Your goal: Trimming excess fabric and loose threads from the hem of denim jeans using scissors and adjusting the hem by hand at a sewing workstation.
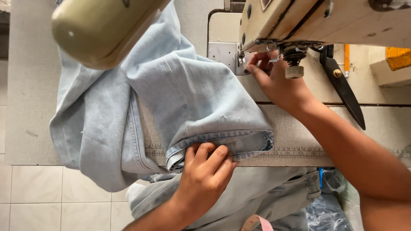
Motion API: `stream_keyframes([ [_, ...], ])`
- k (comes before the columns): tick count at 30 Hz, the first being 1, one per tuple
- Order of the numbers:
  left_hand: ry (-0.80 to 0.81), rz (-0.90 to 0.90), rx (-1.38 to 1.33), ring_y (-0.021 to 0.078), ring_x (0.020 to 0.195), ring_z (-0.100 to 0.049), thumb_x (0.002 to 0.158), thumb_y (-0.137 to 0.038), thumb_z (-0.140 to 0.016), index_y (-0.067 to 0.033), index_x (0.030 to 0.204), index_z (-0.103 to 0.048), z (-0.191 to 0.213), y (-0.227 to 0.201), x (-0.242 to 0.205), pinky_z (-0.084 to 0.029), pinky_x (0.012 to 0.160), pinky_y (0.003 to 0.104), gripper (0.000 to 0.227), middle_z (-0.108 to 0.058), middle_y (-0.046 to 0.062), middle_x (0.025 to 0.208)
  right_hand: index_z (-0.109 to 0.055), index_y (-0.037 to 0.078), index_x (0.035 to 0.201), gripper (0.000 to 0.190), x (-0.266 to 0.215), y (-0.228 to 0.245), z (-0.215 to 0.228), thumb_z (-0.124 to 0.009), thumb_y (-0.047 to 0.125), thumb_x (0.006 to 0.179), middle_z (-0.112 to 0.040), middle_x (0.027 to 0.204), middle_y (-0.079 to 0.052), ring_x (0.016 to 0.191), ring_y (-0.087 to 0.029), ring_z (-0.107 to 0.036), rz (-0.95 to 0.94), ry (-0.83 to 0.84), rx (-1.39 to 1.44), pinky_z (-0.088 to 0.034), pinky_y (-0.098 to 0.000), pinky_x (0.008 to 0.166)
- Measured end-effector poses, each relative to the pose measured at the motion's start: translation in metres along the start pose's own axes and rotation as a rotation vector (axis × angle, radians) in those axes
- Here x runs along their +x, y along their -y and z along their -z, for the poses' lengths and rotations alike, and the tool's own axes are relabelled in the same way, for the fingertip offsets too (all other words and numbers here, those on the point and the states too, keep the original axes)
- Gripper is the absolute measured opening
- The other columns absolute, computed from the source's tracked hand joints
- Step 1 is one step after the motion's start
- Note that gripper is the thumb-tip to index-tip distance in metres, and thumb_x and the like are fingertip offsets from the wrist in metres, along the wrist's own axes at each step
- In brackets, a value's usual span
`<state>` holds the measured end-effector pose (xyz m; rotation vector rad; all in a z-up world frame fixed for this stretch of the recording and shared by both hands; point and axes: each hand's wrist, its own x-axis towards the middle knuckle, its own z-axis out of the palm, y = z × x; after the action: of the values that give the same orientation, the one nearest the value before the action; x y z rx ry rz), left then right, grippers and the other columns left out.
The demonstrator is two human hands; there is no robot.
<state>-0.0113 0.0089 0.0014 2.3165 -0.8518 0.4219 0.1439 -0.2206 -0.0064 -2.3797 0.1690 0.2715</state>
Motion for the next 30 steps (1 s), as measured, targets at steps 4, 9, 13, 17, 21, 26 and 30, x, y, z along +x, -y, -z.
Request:
stream_keyframes([
  [4,-0.012,0.006,-0.018,0.0308,0.088,-0.055,0.1,-0.01,-0.069,-0.0026,0.084,-0.061,0.0,0.0,0.001,-0.039,0.069,0.046,0.019,-0.062,0.01,0.105,-0.064,0.01,0.122,0.016,-0.01,-0.009,0.002,-0.056,0.012,0.109,-0.066,0.109,-0.003,0.09,-0.009,-0.058,0.311,-0.01,0.13,-0.047,-0.0215,0.083],
  [9,-0.012,0.004,-0.031,0.0317,0.088,-0.055,0.1,-0.009,-0.067,-0.002,0.086,-0.063,-0.001,0.001,0.0,-0.038,0.068,0.047,0.016,-0.062,0.011,0.107,-0.072,0.01,0.118,0.018,-0.017,-0.007,0.005,-0.061,0.003,0.107,-0.065,0.102,-0.004,0.081,-0.019,-0.053,0.548,-0.056,-0.023,-0.045,-0.0316,0.077],
  [13,-0.023,0.002,-0.034,0.0308,0.088,-0.054,0.102,-0.01,-0.066,-0.0022,0.085,-0.061,0.0,0.001,0.002,-0.038,0.069,0.045,0.019,-0.061,0.01,0.105,-0.067,-0.001,0.129,0.038,0.005,-0.044,-0.007,-0.051,-0.02,0.1,-0.058,0.113,-0.02,0.078,-0.028,-0.058,0.796,-0.109,-0.178,-0.048,-0.0377,0.071],
  [17,-0.022,-0.006,-0.04,0.032,0.089,-0.055,0.1,-0.007,-0.067,-0.0014,0.086,-0.063,0.002,0.0,0.002,-0.04,0.071,0.046,0.016,-0.062,0.012,0.107,-0.071,0.004,0.088,0.024,0.017,-0.064,0.044,-0.065,-0.002,0.111,-0.073,0.089,-0.011,0.079,-0.017,-0.071,0.388,-0.208,-0.008,-0.047,-0.0288,0.053],
  [21,-0.007,-0.028,-0.017,0.0336,0.091,-0.056,0.103,-0.01,-0.063,0.0029,0.094,-0.065,0.003,0.0,-0.002,-0.047,0.077,0.047,0.016,-0.062,0.015,0.107,-0.039,0.001,0.062,0.036,0.007,-0.096,0.073,-0.066,0.001,0.086,-0.035,0.057,-0.01,0.06,-0.027,-0.03,0.264,-0.215,-0.736,-0.029,-0.043,0.062],
  [26,-0.047,0.012,-0.092,0.0349,0.096,-0.062,0.101,-0.013,-0.066,0.0052,0.114,-0.066,0.047,0.004,-0.005,-0.054,0.09,0.051,0.022,-0.065,0.018,0.109,-0.076,0.007,0.119,0.019,-0.101,-0.018,0.038,-0.074,0.024,0.112,-0.07,0.102,-0.01,0.09,-0.027,-0.058,0.714,-0.325,-0.564,-0.042,-0.0433,0.084],
  [30,-0.189,0.303,0.009,0.0311,0.102,-0.064,0.1,-0.009,-0.062,0.0,0.119,-0.07,0.075,0.019,-0.019,-0.052,0.096,0.043,0.022,-0.066,0.015,0.112,-0.072,0.01,0.113,0.019,-0.143,0.007,0.004,-0.076,0.015,0.095,-0.071,0.102,-0.006,0.091,-0.022,-0.063,0.906,-0.167,-0.263,-0.045,-0.0382,0.083],
])
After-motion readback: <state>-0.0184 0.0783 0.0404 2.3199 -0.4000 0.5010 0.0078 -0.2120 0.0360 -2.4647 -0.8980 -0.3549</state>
